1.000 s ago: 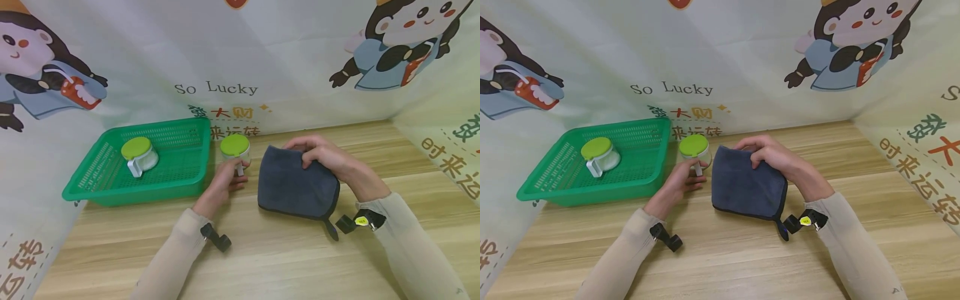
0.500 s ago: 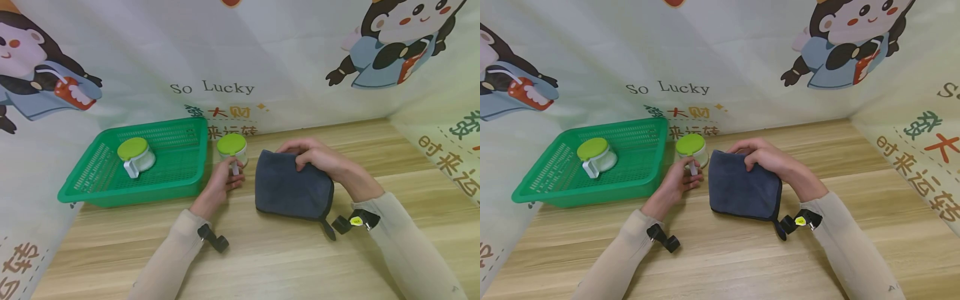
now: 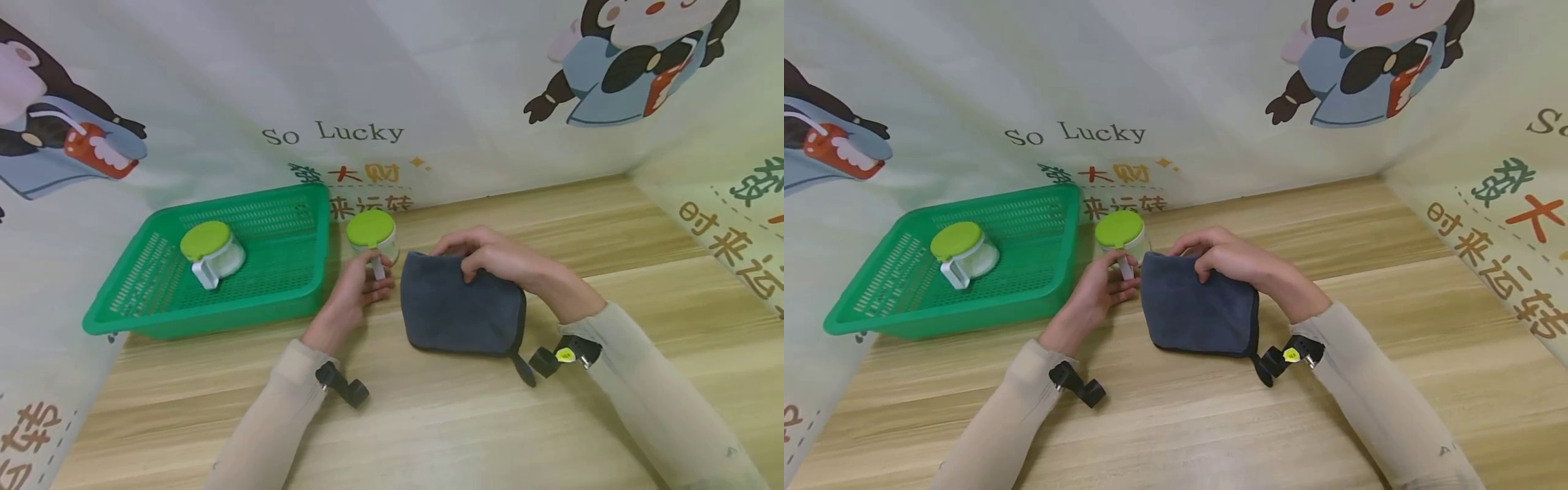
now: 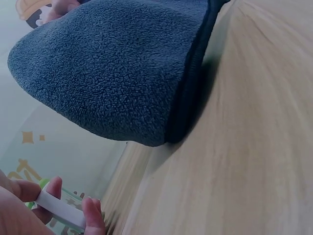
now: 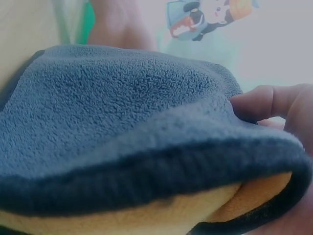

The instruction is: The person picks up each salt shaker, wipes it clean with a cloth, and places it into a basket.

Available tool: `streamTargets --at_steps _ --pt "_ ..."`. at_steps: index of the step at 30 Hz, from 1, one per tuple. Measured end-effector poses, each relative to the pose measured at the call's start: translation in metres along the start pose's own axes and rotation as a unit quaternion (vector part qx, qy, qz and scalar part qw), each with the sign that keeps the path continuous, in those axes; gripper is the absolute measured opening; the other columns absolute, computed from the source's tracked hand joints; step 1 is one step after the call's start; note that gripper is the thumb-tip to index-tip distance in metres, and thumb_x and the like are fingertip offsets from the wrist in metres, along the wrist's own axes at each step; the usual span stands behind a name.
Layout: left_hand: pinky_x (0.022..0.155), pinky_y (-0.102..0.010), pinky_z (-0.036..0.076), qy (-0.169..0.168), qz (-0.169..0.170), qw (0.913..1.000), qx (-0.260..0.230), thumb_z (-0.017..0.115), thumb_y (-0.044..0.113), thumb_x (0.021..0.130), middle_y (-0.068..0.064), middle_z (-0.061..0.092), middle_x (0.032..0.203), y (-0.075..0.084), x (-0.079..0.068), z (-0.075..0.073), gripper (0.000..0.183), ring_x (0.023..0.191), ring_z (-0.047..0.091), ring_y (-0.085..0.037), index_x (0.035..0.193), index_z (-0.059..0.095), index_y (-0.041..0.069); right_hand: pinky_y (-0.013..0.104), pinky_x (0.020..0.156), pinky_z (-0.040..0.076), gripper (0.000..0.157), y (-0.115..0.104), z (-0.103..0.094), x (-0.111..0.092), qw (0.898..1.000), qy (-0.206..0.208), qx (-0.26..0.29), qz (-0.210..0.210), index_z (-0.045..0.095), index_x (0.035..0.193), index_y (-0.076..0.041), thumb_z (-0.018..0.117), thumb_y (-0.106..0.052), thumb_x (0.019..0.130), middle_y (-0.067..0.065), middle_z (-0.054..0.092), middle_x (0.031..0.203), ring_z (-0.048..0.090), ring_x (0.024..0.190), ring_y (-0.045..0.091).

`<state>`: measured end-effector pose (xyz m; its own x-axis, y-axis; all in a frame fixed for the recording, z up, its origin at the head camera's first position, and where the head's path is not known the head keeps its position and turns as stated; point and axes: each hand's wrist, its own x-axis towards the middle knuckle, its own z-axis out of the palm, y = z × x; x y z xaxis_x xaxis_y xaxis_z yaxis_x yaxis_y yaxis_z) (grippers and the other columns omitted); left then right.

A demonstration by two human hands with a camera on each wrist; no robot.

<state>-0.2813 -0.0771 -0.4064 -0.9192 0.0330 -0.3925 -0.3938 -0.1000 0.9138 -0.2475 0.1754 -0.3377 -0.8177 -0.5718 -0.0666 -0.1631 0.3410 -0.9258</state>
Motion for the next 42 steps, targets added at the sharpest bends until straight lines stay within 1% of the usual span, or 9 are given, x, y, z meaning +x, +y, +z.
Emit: streamTargets --at_steps 3,10,23,30,37,42 --pt "0.068 -0.026 0.056 -0.001 -0.001 1.0 -0.005 0.049 0.029 0.104 -0.005 0.065 0.095 0.0026 -0.0008 -0.0014 0.026 0.075 0.066 -0.014 0.09 0.064 0.013 0.031 0.085 0.051 0.061 -0.0021 -0.0003 0.0011 1.0 -0.007 0.002 -0.006 0.063 0.133 0.001 0.048 0.011 0.074 0.019 0.069 0.129 0.068 0.103 0.022" --pt "0.068 -0.026 0.056 -0.007 -0.005 0.9999 -0.008 0.049 0.03 0.105 -0.005 0.066 0.096 0.0057 -0.0024 -0.0033 0.027 0.076 0.067 -0.014 0.092 0.064 0.012 0.03 0.085 0.051 0.061 -0.0049 -0.0016 -0.0002 1.0 0.0 0.005 -0.005 0.063 0.133 0.001 0.048 0.011 0.075 0.019 0.068 0.13 0.068 0.103 0.02" --pt "0.068 -0.026 0.056 -0.004 -0.006 1.0 -0.001 0.047 0.03 0.105 -0.006 0.065 0.099 0.0007 -0.0016 -0.0036 0.027 0.076 0.066 -0.014 0.093 0.064 0.012 0.03 0.085 0.052 0.06 -0.0005 0.0011 0.0005 1.0 -0.012 0.013 -0.008 0.062 0.133 0.003 0.047 0.012 0.076 0.02 0.068 0.129 0.069 0.103 0.021" --pt "0.069 -0.027 0.056 -0.002 -0.004 1.0 0.004 0.048 0.03 0.105 -0.007 0.066 0.101 0.0003 -0.0015 -0.0034 0.028 0.077 0.067 -0.015 0.094 0.065 0.012 0.03 0.085 0.051 0.06 0.0009 0.004 0.0024 1.0 -0.012 0.007 -0.005 0.062 0.133 0.002 0.048 0.011 0.076 0.019 0.068 0.128 0.067 0.104 0.021" --pt "0.071 -0.027 0.056 -0.003 0.0 1.0 0.005 0.049 0.03 0.105 -0.005 0.066 0.096 0.0003 -0.0006 -0.0033 0.027 0.078 0.068 -0.014 0.094 0.065 0.011 0.031 0.086 0.05 0.058 0.0038 0.0058 0.0045 1.0 -0.026 0.002 -0.012 0.061 0.133 0.003 0.049 0.009 0.077 0.02 0.069 0.128 0.067 0.104 0.021" --pt "0.07 -0.026 0.056 -0.005 0.001 1.0 0.008 0.049 0.03 0.104 -0.004 0.067 0.096 0.001 -0.0005 -0.0032 0.026 0.079 0.068 -0.014 0.095 0.065 0.012 0.032 0.087 0.05 0.058 0.0041 0.0054 0.0052 1.0 -0.028 0.002 -0.004 0.061 0.134 0.002 0.048 0.009 0.078 0.02 0.067 0.13 0.067 0.106 0.023"
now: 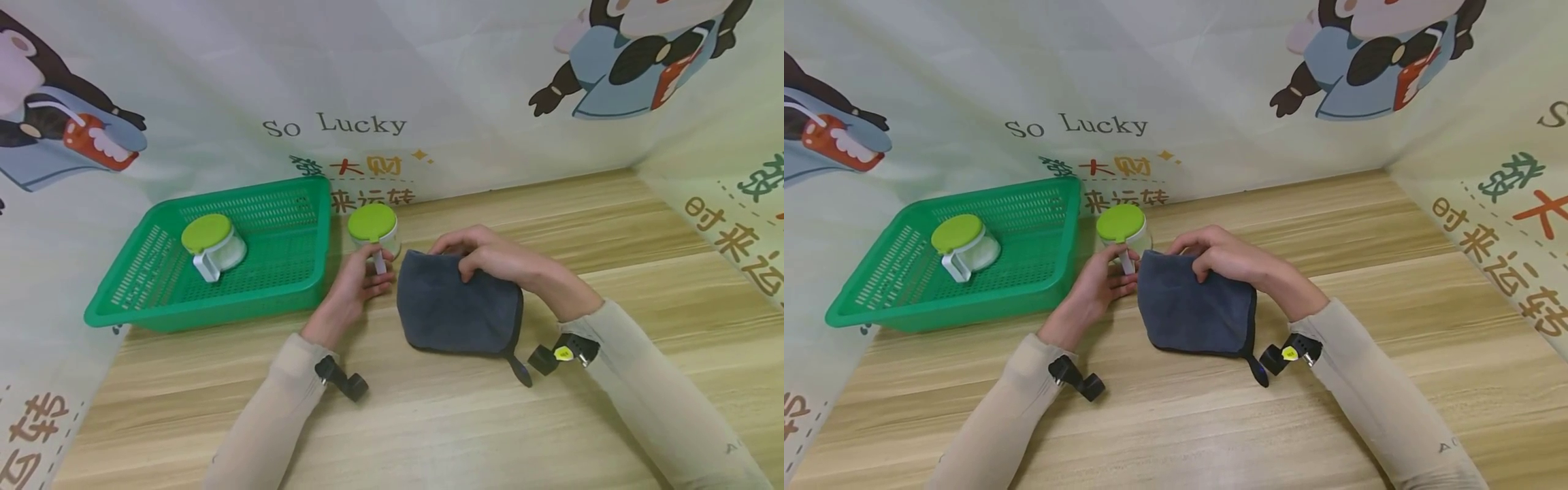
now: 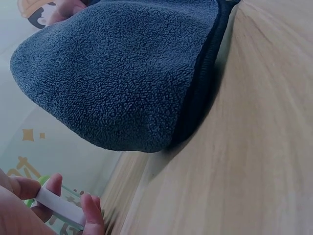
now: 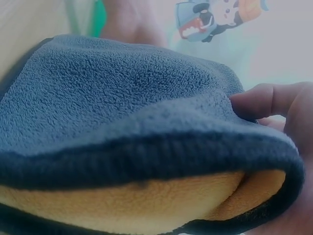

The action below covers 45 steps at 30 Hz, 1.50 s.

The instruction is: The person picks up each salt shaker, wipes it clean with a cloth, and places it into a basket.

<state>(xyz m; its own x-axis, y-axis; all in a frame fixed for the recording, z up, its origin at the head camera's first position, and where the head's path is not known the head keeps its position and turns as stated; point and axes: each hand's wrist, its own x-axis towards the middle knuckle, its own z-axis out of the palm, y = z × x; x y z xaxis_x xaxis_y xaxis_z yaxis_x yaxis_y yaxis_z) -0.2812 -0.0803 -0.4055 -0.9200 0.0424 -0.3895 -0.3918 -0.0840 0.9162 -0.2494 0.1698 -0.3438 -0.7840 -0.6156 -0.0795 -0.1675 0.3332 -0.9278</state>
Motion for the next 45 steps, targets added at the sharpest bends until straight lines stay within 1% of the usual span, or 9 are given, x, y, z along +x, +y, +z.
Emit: streamTargets --at_steps 7,14,22,26,30,37,42,45 --pt "0.069 -0.026 0.055 -0.005 0.003 1.0 -0.002 0.049 0.031 0.104 -0.002 0.067 0.094 0.002 0.001 -0.001 0.027 0.077 0.068 -0.013 0.095 0.065 0.012 0.033 0.085 0.05 0.057 0.001 0.001 0.003 1.0 -0.004 -0.008 0.008 0.061 0.135 0.001 0.048 0.008 0.08 0.02 0.067 0.13 0.067 0.102 0.023" --pt "0.07 -0.026 0.055 -0.013 0.001 0.9999 -0.009 0.049 0.033 0.105 -0.002 0.066 0.095 0.004 0.003 -0.002 0.028 0.078 0.068 -0.013 0.095 0.065 0.012 0.031 0.083 0.05 0.054 0.005 0.003 0.009 0.999 -0.032 -0.01 0.02 0.059 0.134 0.001 0.048 0.007 0.082 0.018 0.066 0.126 0.066 0.097 0.021" --pt "0.069 -0.025 0.055 -0.017 -0.003 0.9998 -0.011 0.048 0.036 0.106 -0.002 0.067 0.096 0.006 0.005 -0.001 0.03 0.078 0.069 -0.014 0.096 0.065 0.013 0.031 0.082 0.051 0.053 0.001 0.0 0.005 1.0 -0.028 -0.009 0.009 0.059 0.135 0.003 0.049 0.007 0.082 0.02 0.066 0.126 0.066 0.097 0.02" --pt "0.069 -0.026 0.055 -0.016 -0.006 0.9998 -0.013 0.049 0.034 0.105 -0.002 0.068 0.095 0.005 0.005 -0.003 0.028 0.079 0.069 -0.014 0.095 0.065 0.013 0.031 0.082 0.051 0.053 0.001 -0.001 0.005 1.0 -0.028 -0.004 0.005 0.06 0.133 0.004 0.048 0.008 0.082 0.02 0.067 0.123 0.066 0.095 0.02" --pt "0.068 -0.026 0.055 -0.008 -0.004 0.9998 -0.016 0.051 0.033 0.104 -0.002 0.068 0.094 0.005 0.003 -0.004 0.027 0.077 0.068 -0.013 0.093 0.065 0.014 0.032 0.081 0.051 0.052 -0.001 0.0 0.005 1.0 -0.029 -0.001 0.0 0.06 0.132 0.003 0.047 0.008 0.082 0.018 0.068 0.121 0.067 0.094 0.021" --pt "0.068 -0.024 0.056 0.017 0.011 0.9997 -0.012 0.055 0.033 0.104 -0.003 0.069 0.087 0.006 -0.002 -0.007 0.028 0.071 0.068 -0.012 0.087 0.066 0.014 0.032 0.082 0.051 0.053 -0.002 -0.001 0.004 1.0 -0.023 -0.005 -0.003 0.06 0.133 0.003 0.048 0.008 0.082 0.019 0.07 0.121 0.068 0.096 0.02" --pt "0.067 -0.023 0.054 0.011 0.02 0.9997 0.001 0.055 0.035 0.103 -0.006 0.069 0.087 0.011 -0.008 -0.006 0.028 0.068 0.066 -0.012 0.086 0.064 0.014 0.031 0.085 0.05 0.053 -0.002 -0.002 0.001 1.0 -0.011 -0.011 -0.006 0.061 0.133 0.003 0.049 0.009 0.082 0.019 0.068 0.124 0.066 0.099 0.02" --pt "0.065 -0.021 0.053 0.004 0.036 0.9993 0.005 0.055 0.035 0.103 -0.006 0.068 0.09 0.016 -0.014 -0.003 0.028 0.067 0.065 -0.012 0.087 0.063 0.014 0.031 0.085 0.05 0.053 -0.001 -0.003 -0.002 1.0 0.002 -0.017 -0.01 0.062 0.133 0.003 0.05 0.009 0.081 0.019 0.068 0.125 0.065 0.099 0.02"
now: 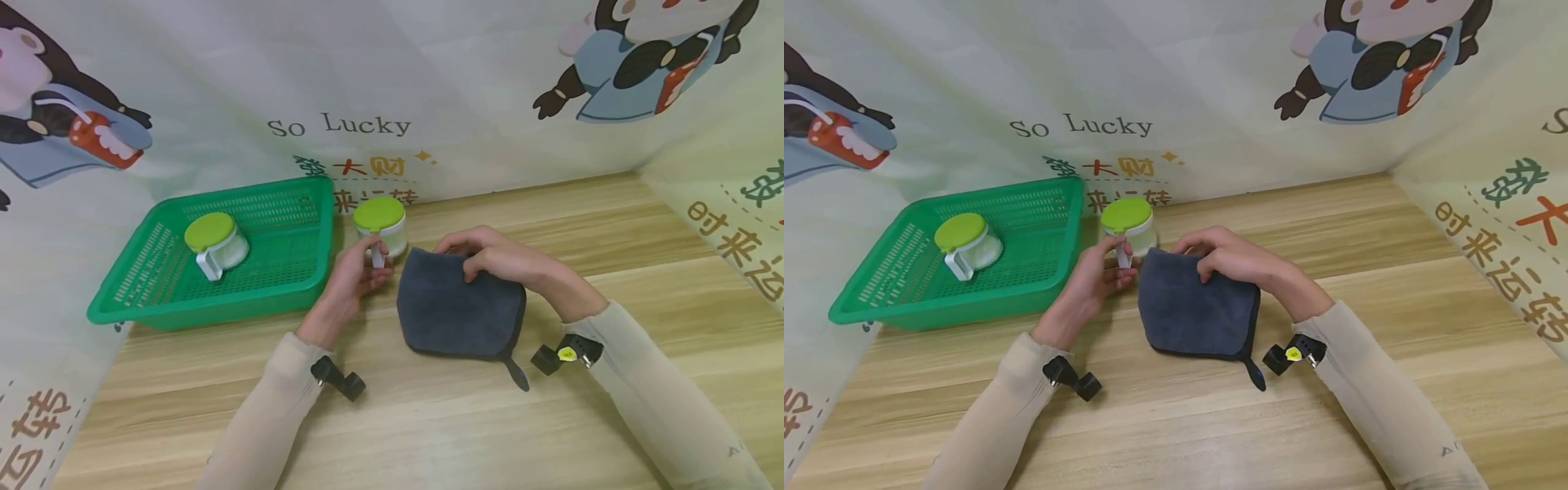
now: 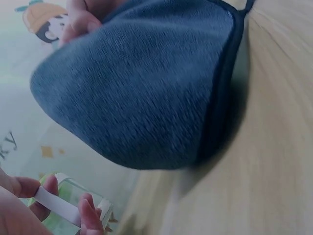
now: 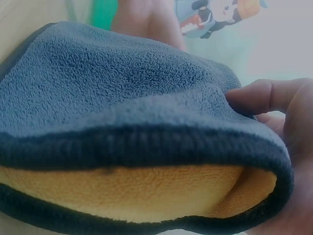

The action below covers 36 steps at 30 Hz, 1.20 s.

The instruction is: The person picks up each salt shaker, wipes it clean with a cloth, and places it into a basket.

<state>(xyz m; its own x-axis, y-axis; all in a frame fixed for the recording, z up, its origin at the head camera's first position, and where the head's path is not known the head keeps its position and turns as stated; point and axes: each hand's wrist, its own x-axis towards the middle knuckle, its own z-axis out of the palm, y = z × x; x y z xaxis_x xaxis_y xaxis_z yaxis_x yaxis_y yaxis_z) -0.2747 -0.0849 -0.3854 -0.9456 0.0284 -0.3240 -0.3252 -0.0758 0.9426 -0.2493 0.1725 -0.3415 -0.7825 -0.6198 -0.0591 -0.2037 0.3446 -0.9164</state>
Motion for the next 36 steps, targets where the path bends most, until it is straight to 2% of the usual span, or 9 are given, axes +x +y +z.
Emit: streamTargets --at_steps 5,11,16,20,23,26,32,36 --pt "0.064 -0.022 0.051 -0.006 0.033 0.9994 -0.005 0.054 0.037 0.104 -0.008 0.066 0.095 0.013 -0.015 0.005 0.031 0.069 0.063 -0.013 0.086 0.062 0.013 0.03 0.087 0.05 0.055 -0.002 -0.001 -0.002 1.0 0.022 -0.014 0.0 0.063 0.133 0.001 0.05 0.009 0.08 0.02 0.067 0.128 0.065 0.102 0.022" --pt "0.067 -0.022 0.052 -0.021 0.053 0.9983 0.0 0.053 0.04 0.105 -0.008 0.067 0.099 0.027 -0.032 0.008 0.032 0.073 0.062 -0.014 0.088 0.061 0.014 0.028 0.088 0.05 0.056 -0.005 -0.004 -0.005 0.999 0.041 -0.017 -0.005 0.063 0.133 0.002 0.051 0.009 0.079 0.02 0.067 0.132 0.065 0.105 0.021" --pt "0.069 -0.022 0.053 -0.029 0.064 0.9975 0.009 0.051 0.041 0.106 -0.003 0.069 0.096 0.035 -0.045 0.009 0.032 0.075 0.064 -0.014 0.09 0.061 0.014 0.028 0.084 0.053 0.055 -0.009 -0.008 -0.01 0.998 0.053 0.02 -0.009 0.064 0.13 0.004 0.05 0.012 0.078 0.012 0.073 0.117 0.068 0.097 0.019" --pt "0.072 -0.023 0.053 -0.035 0.07 0.9969 0.009 0.051 0.04 0.106 -0.006 0.068 0.1 0.039 -0.052 0.01 0.032 0.077 0.063 -0.016 0.091 0.061 0.013 0.029 0.082 0.055 0.055 -0.017 -0.011 -0.016 0.996 0.073 0.057 0.002 0.061 0.132 0.005 0.051 0.012 0.078 0.001 0.074 0.107 0.07 0.094 0.019" --pt "0.072 -0.024 0.053 -0.041 0.074 0.9964 0.006 0.051 0.04 0.106 -0.007 0.067 0.1 0.041 -0.057 0.012 0.032 0.078 0.062 -0.017 0.09 0.061 0.013 0.03 0.08 0.057 0.055 -0.021 -0.014 -0.02 0.993 0.087 0.077 0.008 0.06 0.133 0.004 0.051 0.012 0.078 -0.001 0.073 0.105 0.071 0.093 0.019" --pt "0.073 -0.024 0.053 -0.046 0.077 0.996 0.007 0.052 0.039 0.106 -0.005 0.066 0.099 0.042 -0.061 0.015 0.032 0.079 0.061 -0.018 0.088 0.06 0.014 0.031 0.078 0.058 0.054 -0.024 -0.016 -0.023 0.991 0.096 0.097 0.002 0.063 0.129 -0.001 0.051 0.012 0.078 -0.002 0.073 0.103 0.071 0.091 0.019" --pt "0.075 -0.027 0.052 -0.053 0.076 0.9957 0.008 0.053 0.036 0.105 -0.007 0.067 0.099 0.04 -0.066 0.02 0.032 0.078 0.061 -0.018 0.083 0.06 0.014 0.03 0.078 0.059 0.053 -0.03 -0.021 -0.031 0.984 0.116 0.132 -0.023 0.071 0.115 -0.019 0.052 0.014 0.079 -0.005 0.075 0.105 0.072 0.093 0.018" --pt "0.073 -0.026 0.052 -0.058 0.081 0.995 0.014 0.052 0.036 0.105 -0.007 0.065 0.098 0.039 -0.068 0.023 0.031 0.074 0.06 -0.016 0.085 0.061 0.014 0.029 0.078 0.06 0.055 -0.034 -0.023 -0.035 0.978 0.129 0.158 -0.038 0.073 0.111 -0.023 0.05 0.016 0.08 -0.005 0.077 0.106 0.073 0.093 0.016"
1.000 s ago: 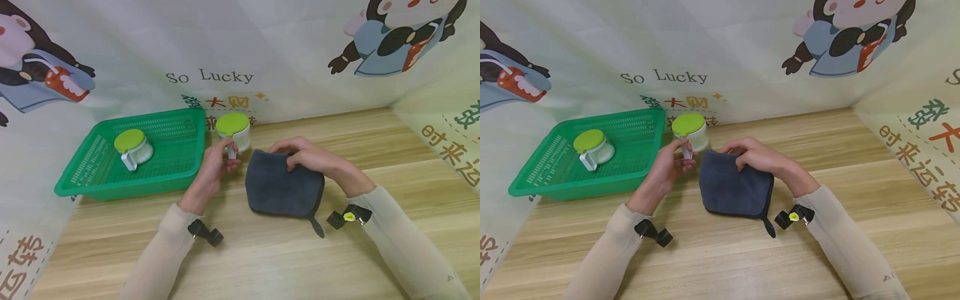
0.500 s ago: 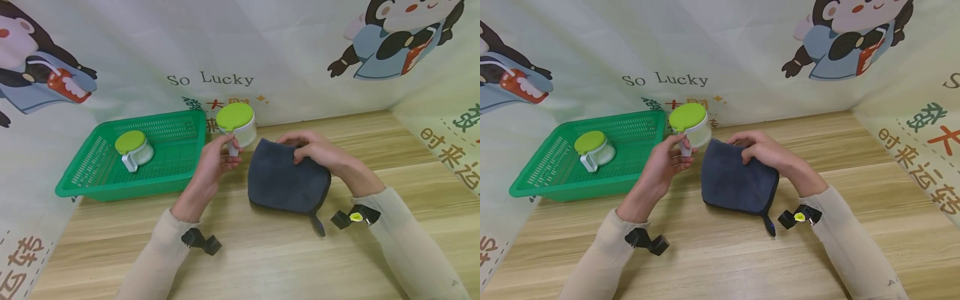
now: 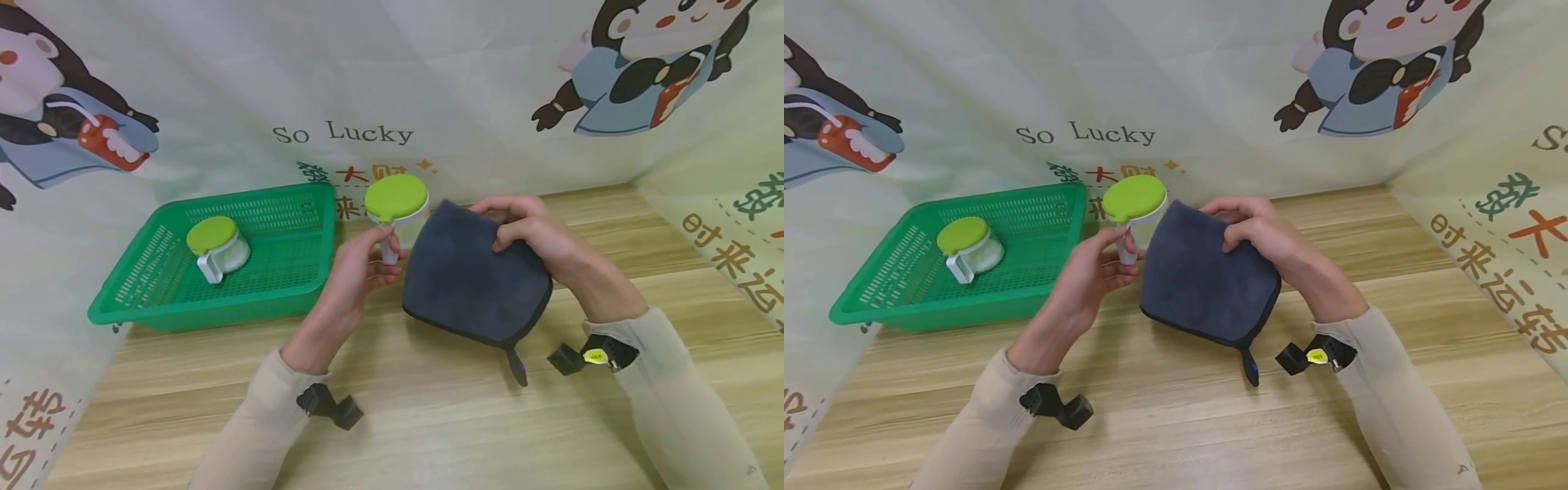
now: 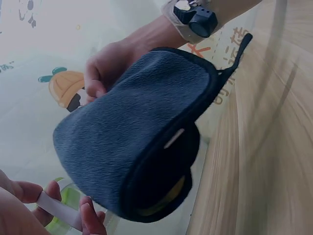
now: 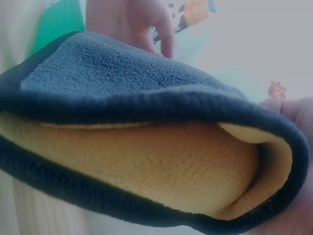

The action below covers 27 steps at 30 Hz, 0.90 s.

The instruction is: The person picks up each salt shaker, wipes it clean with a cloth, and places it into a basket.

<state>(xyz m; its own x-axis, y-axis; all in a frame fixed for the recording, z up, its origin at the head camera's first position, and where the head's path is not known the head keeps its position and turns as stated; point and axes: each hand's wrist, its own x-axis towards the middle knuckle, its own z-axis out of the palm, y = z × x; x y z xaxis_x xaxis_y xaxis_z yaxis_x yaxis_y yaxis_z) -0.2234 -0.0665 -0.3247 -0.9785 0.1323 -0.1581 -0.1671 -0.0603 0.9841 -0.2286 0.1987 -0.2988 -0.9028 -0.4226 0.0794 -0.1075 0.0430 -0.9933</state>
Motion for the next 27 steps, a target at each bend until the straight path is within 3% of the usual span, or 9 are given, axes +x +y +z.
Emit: streamTargets --at_steps 12,27 --pt "0.072 -0.026 0.054 -0.021 0.007 0.9996 0.019 0.055 0.039 0.104 0.0 0.056 0.093 -0.004 -0.008 0.005 0.031 0.073 0.06 -0.018 0.085 0.061 0.015 0.028 0.074 0.061 0.053 -0.008 0.002 -0.002 0.999 -0.01 0.035 -0.015 0.074 0.109 -0.019 0.048 0.018 0.082 -0.001 0.078 0.102 0.074 0.086 0.016" --pt "0.07 -0.026 0.053 -0.033 0.004 0.9993 0.016 0.054 0.037 0.104 0.001 0.055 0.09 -0.004 -0.011 0.009 0.032 0.071 0.059 -0.018 0.083 0.062 0.014 0.028 0.075 0.061 0.053 -0.007 0.003 -0.003 0.999 -0.009 0.029 -0.019 0.074 0.11 -0.019 0.048 0.017 0.081 -0.001 0.078 0.102 0.073 0.087 0.015"
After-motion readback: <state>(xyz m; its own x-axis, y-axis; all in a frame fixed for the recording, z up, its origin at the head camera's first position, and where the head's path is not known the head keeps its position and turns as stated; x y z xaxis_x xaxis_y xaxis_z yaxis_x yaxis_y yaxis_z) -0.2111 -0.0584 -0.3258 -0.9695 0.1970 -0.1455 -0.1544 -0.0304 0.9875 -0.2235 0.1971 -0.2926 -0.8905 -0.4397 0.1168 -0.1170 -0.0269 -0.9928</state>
